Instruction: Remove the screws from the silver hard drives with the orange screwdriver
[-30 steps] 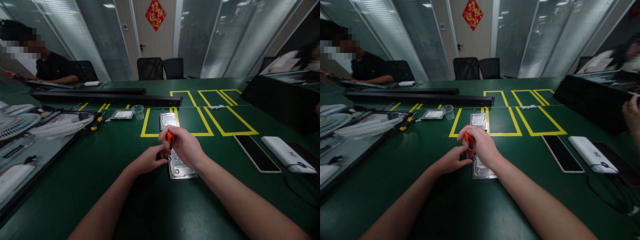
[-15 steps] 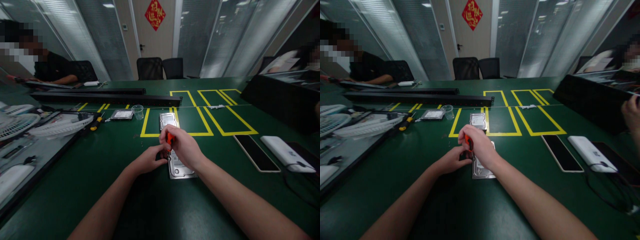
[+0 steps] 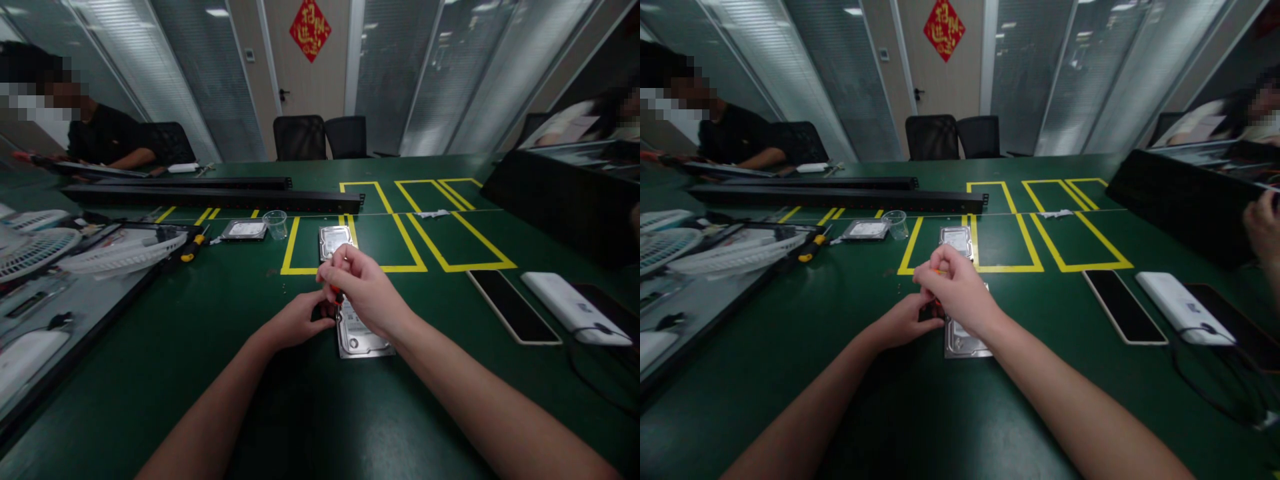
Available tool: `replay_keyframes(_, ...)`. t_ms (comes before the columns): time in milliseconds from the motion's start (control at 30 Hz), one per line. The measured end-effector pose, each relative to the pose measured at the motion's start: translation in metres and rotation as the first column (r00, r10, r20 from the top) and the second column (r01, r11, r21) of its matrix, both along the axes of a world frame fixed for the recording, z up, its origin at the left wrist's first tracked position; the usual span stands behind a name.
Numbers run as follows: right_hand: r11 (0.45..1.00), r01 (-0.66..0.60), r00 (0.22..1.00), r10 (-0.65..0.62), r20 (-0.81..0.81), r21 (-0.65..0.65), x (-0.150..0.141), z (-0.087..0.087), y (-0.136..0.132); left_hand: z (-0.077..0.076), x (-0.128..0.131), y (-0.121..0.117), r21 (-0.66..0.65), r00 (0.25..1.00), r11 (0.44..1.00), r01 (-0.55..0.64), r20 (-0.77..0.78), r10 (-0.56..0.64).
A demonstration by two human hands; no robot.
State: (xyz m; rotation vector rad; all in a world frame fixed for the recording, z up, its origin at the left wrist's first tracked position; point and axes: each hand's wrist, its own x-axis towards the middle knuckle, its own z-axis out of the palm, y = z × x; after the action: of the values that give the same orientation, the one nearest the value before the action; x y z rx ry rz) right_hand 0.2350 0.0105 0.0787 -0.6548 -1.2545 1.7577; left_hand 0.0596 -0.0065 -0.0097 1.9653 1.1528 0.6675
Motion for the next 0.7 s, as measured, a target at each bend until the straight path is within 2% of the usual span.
replay_keyframes(267,0.994,-0.096,0.993,0.092,0.070,0.051,0.0060,-0.0009,0.0027,0.0002,0.0000,-0.0008,-0.010,1.000,1.000,-0.015,-0.012,0.015)
replay_keyframes(400,0.999,-0.032,0.998,0.031,0.063,0.025,0.0029,-0.0014,0.0007,0.0014,0.0001,-0.0008,0.004,0.999,1.000,-0.018,-0.038,0.019)
replay_keyframes(500,1.000,0.014,1.000,-0.014,-0.001,0.021,0.0002,-0.0009,-0.0010,0.0022,0.0003,-0.0009,-0.007,0.999,1.000,-0.012,-0.043,0.012)
replay_keyframes(700,1.000,-0.011,1.000,0.011,0.005,0.009,0.0007,0.0018,-0.0002,-0.0013,-0.0005,-0.0001,-0.002,1.000,1.000,-0.002,0.015,0.002)
